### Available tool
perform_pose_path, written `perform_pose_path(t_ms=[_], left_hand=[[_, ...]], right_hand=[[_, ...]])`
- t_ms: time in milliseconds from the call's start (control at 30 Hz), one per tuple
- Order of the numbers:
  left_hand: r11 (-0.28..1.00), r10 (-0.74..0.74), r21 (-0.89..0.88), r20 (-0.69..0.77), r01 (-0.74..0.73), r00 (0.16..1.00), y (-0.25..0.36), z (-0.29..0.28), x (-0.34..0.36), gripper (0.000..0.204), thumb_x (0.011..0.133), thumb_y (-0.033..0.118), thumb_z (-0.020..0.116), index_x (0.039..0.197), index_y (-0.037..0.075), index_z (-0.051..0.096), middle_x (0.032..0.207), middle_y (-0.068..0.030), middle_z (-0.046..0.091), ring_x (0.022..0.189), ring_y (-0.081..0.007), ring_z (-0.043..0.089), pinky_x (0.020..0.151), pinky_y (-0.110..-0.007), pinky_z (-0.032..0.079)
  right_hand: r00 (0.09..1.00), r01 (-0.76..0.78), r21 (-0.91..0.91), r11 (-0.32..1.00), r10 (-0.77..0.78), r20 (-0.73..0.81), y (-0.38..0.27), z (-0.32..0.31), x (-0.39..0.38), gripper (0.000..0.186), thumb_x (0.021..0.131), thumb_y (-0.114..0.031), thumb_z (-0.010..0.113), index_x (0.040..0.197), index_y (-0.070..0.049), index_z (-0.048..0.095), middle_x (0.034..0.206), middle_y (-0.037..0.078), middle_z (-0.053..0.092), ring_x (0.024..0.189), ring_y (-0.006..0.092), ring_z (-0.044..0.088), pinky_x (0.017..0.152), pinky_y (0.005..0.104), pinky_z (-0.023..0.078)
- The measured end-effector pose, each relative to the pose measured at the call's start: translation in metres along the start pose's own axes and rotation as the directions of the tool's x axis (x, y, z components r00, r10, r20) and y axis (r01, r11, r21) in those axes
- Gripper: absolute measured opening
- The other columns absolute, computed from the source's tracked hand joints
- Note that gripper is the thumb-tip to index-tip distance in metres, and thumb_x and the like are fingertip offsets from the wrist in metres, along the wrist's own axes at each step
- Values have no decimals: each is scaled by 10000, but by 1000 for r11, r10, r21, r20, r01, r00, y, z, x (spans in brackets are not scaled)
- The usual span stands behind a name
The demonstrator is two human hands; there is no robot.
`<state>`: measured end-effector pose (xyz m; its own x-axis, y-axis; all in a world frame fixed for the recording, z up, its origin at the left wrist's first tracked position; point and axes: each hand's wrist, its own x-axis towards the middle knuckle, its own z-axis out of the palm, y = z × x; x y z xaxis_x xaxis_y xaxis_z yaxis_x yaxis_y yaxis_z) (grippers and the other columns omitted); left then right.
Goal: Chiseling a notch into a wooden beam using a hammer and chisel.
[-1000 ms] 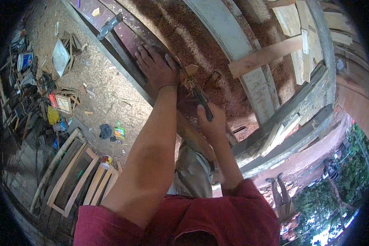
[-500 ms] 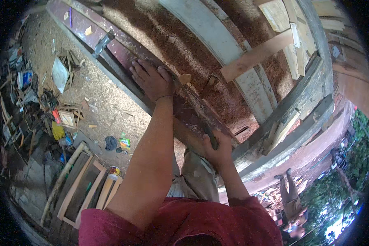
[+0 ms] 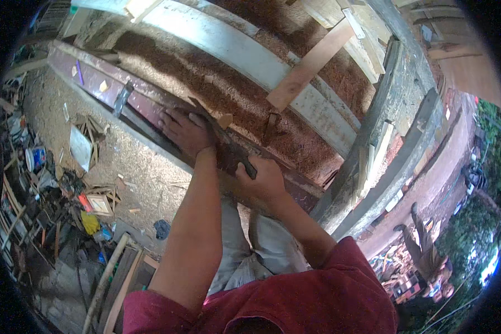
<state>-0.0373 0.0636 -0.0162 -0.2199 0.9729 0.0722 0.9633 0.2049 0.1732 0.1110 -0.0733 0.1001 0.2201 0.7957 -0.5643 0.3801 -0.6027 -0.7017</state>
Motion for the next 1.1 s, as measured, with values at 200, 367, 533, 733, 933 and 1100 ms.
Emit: perform_pose_path(t_ms=[200, 367, 533, 733, 933, 1100], left_hand=[[997, -43, -69, -64, 39, 997, -3, 5, 4, 750, 1060, 310, 542, 1675, -42, 295, 1742, -332, 238, 1610, -518, 246, 1341, -588, 217], [980, -114, -180, -191, 79, 975, -15, 13, 25, 717, 1029, 305, 603, 1614, -57, 403, 1709, -352, 310, 1574, -524, 328, 1311, -589, 284], [973, -197, -160, -200, 166, 960, -6, 13, 33, 754, 971, 308, 649, 1602, -43, 432, 1675, -319, 407, 1568, -479, 381, 1306, -558, 307], [959, -253, -175, -186, 221, 949, -1, 12, 32, 771, 935, 278, 644, 1618, 0, 416, 1692, -292, 394, 1583, -473, 360, 1310, -563, 298], [963, -258, -113, -122, 245, 958, -2, 6, 26, 825, 918, 280, 662, 1640, 4, 373, 1700, -278, 352, 1586, -477, 330, 1313, -583, 283], [965, -250, -110, -95, 240, 963, 3, -1, 30, 820, 928, 274, 658, 1642, -5, 366, 1703, -281, 342, 1591, -479, 318, 1316, -585, 275]], right_hand=[[993, 112, 36, 993, -110, -39, -8, -2, 6, 385, 1001, -336, 678, 909, 37, 704, 778, 295, 643, 721, 479, 659, 675, 498, 512], [984, 178, 1, 984, -178, 1, -32, -5, 28, 409, 1052, -351, 645, 940, 34, 725, 770, 277, 657, 707, 440, 674, 670, 489, 501], [971, 231, -96, 968, -237, -46, -39, -11, 38, 414, 1053, -359, 652, 957, 34, 741, 777, 263, 684, 718, 446, 674, 679, 492, 504], [988, 137, -86, 987, -130, 81, -11, -12, 48, 363, 1076, -288, 644, 1054, 63, 733, 742, 13, 586, 703, 111, 535, 658, 336, 466], [977, 174, -49, 984, -166, 136, 10, -16, 45, 316, 1095, -260, 629, 913, -4, 664, 735, -18, 576, 671, 93, 520, 614, 315, 434], [951, 277, -43, 960, -267, 156, 62, -17, 56, 256, 1106, -214, 629, 938, -22, 649, 746, -19, 584, 683, 73, 528, 613, 283, 423]])
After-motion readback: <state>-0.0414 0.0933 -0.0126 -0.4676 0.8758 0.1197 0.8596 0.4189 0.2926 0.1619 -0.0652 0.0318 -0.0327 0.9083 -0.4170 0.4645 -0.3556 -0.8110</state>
